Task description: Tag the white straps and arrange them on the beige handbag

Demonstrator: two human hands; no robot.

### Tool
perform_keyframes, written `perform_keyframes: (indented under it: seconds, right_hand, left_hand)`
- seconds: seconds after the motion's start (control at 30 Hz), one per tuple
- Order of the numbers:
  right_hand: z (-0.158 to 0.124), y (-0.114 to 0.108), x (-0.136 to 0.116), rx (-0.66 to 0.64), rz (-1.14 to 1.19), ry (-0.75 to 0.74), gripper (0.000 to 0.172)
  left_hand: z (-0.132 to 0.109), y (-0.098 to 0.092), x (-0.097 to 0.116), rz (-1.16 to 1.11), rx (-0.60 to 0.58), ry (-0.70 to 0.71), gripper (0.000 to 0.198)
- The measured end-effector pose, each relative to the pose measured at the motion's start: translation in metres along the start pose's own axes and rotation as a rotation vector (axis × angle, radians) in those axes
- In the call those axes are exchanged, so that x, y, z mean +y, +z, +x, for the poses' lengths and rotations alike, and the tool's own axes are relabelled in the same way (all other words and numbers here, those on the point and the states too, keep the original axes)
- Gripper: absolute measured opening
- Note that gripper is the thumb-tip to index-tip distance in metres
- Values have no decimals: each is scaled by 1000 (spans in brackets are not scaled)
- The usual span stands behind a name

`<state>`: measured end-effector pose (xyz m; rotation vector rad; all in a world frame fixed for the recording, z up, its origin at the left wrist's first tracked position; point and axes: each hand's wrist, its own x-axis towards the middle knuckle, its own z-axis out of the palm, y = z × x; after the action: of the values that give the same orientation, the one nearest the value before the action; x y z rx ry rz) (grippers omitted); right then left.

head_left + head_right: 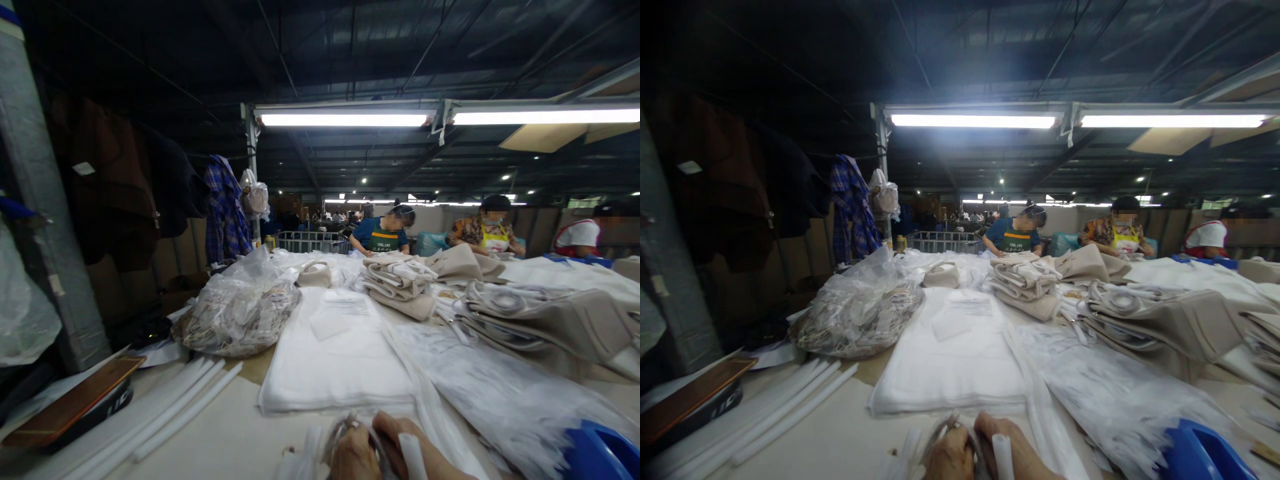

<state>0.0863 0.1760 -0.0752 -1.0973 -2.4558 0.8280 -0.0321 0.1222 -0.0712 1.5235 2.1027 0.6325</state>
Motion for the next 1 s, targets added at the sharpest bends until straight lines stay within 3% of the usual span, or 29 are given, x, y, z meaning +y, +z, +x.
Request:
perform_keyframes:
  seconds: [0.17,0.27,0.47,0.7,0.83,1.0]
  right_hand:
    - [-4,-12,-10,-12,-222,-11,21]
    - [-8,-28,-18,-95,-335,-29,17]
    - [-13,-52,-18,-164,-196,44,23]
    - [-3,-63,-19,-206,-251,16,11]
    - [10,-68,-16,-271,-126,119,20]
    - [18,-69,-17,-324,-86,246,17]
  left_hand:
    - [2,4,-5,-45,43,46,37]
    - [4,8,-11,-101,73,61,34]
    - [5,13,-18,-247,121,100,23]
    - [2,8,-19,-501,111,135,16]
    - [2,3,-18,-642,63,131,15]
    - [2,-3,-16,-770,7,98,9]
